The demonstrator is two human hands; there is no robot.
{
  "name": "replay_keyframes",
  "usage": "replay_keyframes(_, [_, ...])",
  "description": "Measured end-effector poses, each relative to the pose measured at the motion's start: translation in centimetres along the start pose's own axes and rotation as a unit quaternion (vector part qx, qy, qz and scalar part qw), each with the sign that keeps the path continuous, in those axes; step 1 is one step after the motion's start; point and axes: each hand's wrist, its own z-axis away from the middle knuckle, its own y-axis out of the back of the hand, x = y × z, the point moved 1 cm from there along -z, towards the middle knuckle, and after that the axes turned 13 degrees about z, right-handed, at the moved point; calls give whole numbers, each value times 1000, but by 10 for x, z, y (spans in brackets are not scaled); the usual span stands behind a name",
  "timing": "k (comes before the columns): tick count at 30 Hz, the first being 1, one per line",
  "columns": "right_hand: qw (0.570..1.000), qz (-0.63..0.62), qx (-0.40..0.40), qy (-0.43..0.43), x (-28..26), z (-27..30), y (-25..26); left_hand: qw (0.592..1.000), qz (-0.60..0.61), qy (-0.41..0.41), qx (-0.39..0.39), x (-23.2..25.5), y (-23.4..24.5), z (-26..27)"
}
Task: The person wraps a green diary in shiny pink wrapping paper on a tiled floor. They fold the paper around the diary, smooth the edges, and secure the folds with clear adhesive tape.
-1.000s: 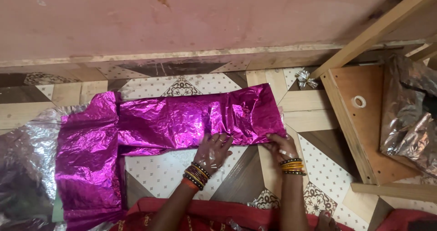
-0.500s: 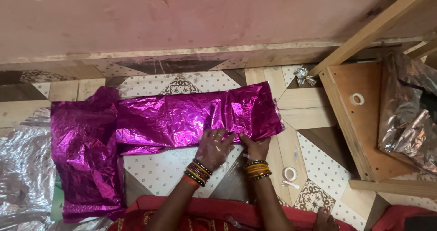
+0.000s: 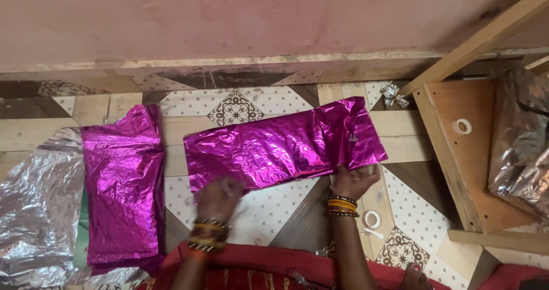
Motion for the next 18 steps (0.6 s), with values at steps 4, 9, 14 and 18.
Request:
replay_keyframes(4, [900,205,122,365,-27,35,14,999,-18,39,-27,-58,43,10])
replay_keyframes(9, [749,206,-162,608,-44,79,-11,988,-40,86,-125,-82,60,-11])
replay_keyframes(14, [570,375,-415,602,-56,100,-45,991,-6,112,78,-63,64,4])
replay_keyframes(18, [538,453,-402,586,-49,101,-53,988,-35,149,-11,-59,63,-10])
